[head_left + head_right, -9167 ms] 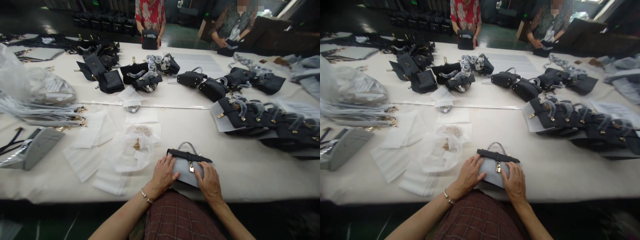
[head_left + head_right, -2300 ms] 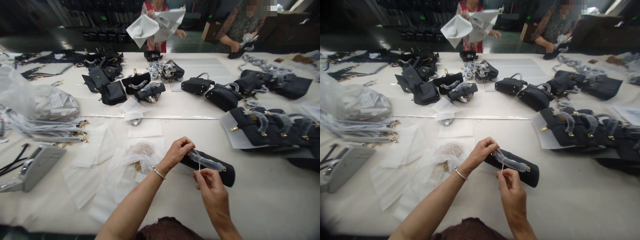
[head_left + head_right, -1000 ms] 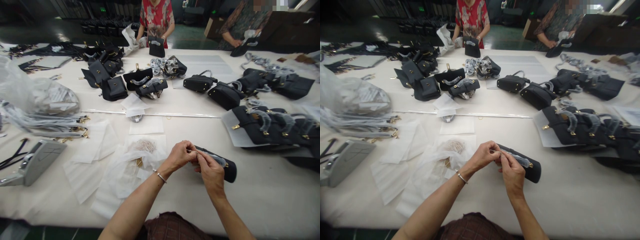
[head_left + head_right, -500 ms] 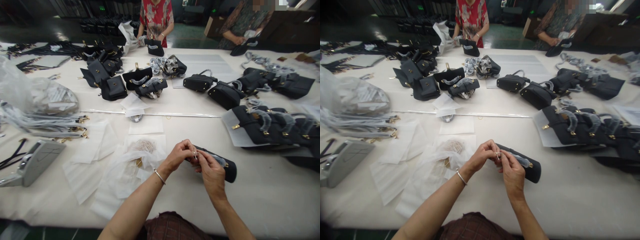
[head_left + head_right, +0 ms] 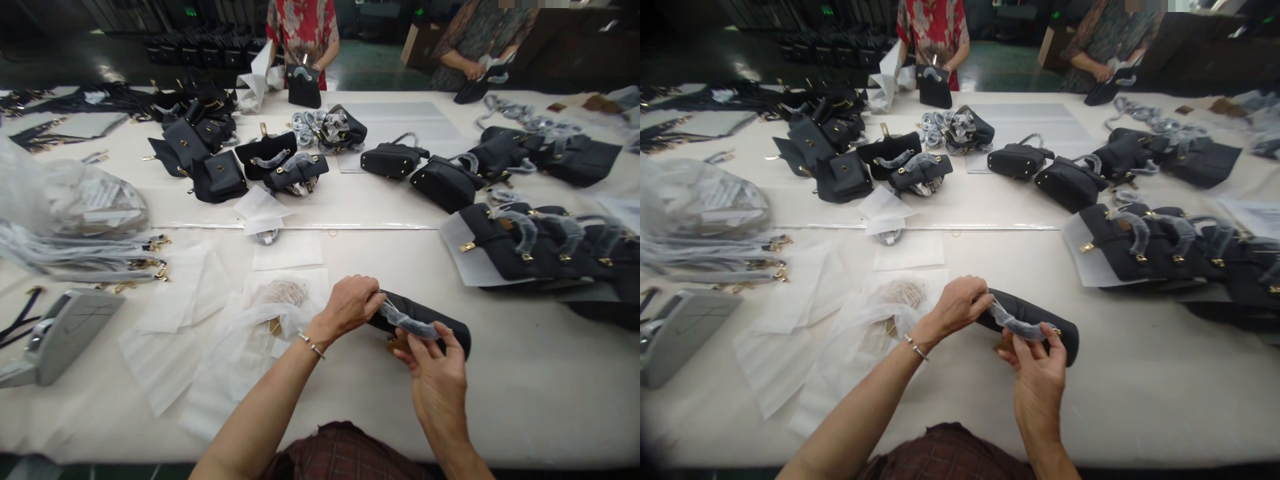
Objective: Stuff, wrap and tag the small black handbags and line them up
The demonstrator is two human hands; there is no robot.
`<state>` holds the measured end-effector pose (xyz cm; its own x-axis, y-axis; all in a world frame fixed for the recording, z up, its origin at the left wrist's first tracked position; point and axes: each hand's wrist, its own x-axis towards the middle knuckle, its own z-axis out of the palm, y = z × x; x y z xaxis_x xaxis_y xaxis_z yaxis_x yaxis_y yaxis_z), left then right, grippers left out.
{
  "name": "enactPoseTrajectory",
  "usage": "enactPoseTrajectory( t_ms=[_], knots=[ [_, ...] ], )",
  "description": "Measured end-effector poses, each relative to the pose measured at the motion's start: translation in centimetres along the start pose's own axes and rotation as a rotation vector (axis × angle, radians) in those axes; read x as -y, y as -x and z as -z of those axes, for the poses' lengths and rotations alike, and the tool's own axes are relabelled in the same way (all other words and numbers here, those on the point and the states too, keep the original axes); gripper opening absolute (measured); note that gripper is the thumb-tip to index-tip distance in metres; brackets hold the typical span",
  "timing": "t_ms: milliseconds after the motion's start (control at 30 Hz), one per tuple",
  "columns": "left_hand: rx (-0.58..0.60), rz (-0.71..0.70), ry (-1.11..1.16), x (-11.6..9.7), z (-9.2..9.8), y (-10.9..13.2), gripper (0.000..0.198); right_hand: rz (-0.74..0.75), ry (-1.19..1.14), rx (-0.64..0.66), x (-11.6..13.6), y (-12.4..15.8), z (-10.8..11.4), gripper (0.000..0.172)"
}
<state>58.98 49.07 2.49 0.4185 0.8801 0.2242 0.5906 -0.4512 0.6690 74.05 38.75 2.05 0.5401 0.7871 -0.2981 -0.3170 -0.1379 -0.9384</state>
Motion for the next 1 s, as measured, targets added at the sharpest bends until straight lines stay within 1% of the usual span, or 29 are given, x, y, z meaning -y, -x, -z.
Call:
enactPoseTrajectory(
  t_ms=[67, 100, 167, 233, 300, 367, 400, 433, 467, 500, 567, 600, 633, 667, 700, 733, 833, 867, 900, 933, 967, 1000],
  knots=[
    [0.023, -0.124, -0.141, 0.5, 0.1, -1.3, 0.025, -0.097, -0.103, -0.022, 0.2, -0.2, -0.4, 0.065],
    [0.036, -0.187, -0.177, 0.7, 0.1, -2.1, 0.025, -0.118, -0.122, -0.023, 0.3, -0.3, -0.5, 0.061],
    [0.063, -0.285, -0.203, 1.2, -0.2, -3.4, 0.024, -0.081, -0.055, -0.015, 0.4, -0.5, -0.4, 0.063],
    [0.088, -0.326, -0.21, 1.6, -0.7, -4.2, 0.022, 0.046, 0.177, 0.011, 0.3, -0.8, 0.0, 0.077],
    [0.105, -0.326, -0.213, 2.0, -1.3, -4.4, 0.022, 0.209, 0.531, 0.04, 0.2, -1.1, 0.8, 0.09],
    [0.1, -0.328, -0.204, 2.4, -1.8, -4.1, 0.023, 0.34, 0.845, 0.03, 0.3, -1.5, 1.7, 0.093],
    [0.087, -0.336, -0.201, 2.5, -1.9, -3.8, 0.024, 0.362, 0.936, 0.013, 0.4, -1.6, 2.0, 0.094],
    [0.07, -0.348, -0.204, 2.6, -2.0, -3.5, 0.025, 0.34, 0.961, 0.002, 0.5, -1.7, 2.2, 0.096],
    [0.052, -0.359, -0.214, 2.7, -2.0, -3.1, 0.027, 0.275, 0.921, 0.003, 0.7, -1.7, 2.3, 0.1],
    [0.035, -0.366, -0.227, 2.8, -1.8, -2.8, 0.028, 0.179, 0.821, 0.016, 0.8, -1.6, 2.2, 0.106],
    [0.007, -0.358, -0.247, 2.9, -1.3, -2.2, 0.03, -0.017, 0.529, 0.046, 1.0, -1.1, 1.7, 0.116],
    [-0.003, -0.342, -0.248, 3.0, -0.9, -2.0, 0.03, -0.079, 0.391, 0.055, 1.1, -0.8, 1.4, 0.119],
    [-0.01, -0.323, -0.242, 3.1, -0.4, -1.7, 0.031, -0.103, 0.297, 0.054, 1.1, -0.4, 1.0, 0.119],
    [-0.016, -0.303, -0.234, 3.1, 0.0, -1.4, 0.031, -0.091, 0.267, 0.051, 1.1, -0.1, 0.7, 0.118],
    [-0.021, -0.286, -0.225, 3.1, 0.5, -1.0, 0.032, -0.039, 0.3, 0.05, 1.2, 0.1, 0.4, 0.116],
    [-0.024, -0.273, -0.214, 3.2, 0.8, -0.6, 0.032, 0.049, 0.389, 0.061, 1.2, 0.2, 0.3, 0.113],
    [-0.019, -0.246, -0.168, 3.0, 1.1, 1.2, 0.033, 0.407, 0.849, 0.105, 1.2, -0.1, -0.1, 0.094],
    [-0.014, -0.231, -0.147, 2.9, 0.9, 2.0, 0.032, 0.491, 0.987, 0.108, 1.1, -0.3, -0.2, 0.087],
    [-0.009, -0.209, -0.121, 2.8, 0.6, 2.7, 0.03, 0.528, 1.074, 0.103, 1.1, -0.6, -0.4, 0.083],
    [-0.005, -0.18, -0.088, 2.6, 0.2, 3.4, 0.027, 0.514, 1.089, 0.098, 0.9, -0.8, -0.7, 0.08],
    [0.0, -0.142, -0.047, 2.4, -0.2, 4.1, 0.024, 0.462, 1.03, 0.099, 0.8, -1.0, -1.0, 0.081],
    [0.006, -0.095, 0.003, 2.2, -0.5, 4.8, 0.02, 0.389, 0.915, 0.114, 0.6, -1.1, -1.5, 0.085]
  ],
)
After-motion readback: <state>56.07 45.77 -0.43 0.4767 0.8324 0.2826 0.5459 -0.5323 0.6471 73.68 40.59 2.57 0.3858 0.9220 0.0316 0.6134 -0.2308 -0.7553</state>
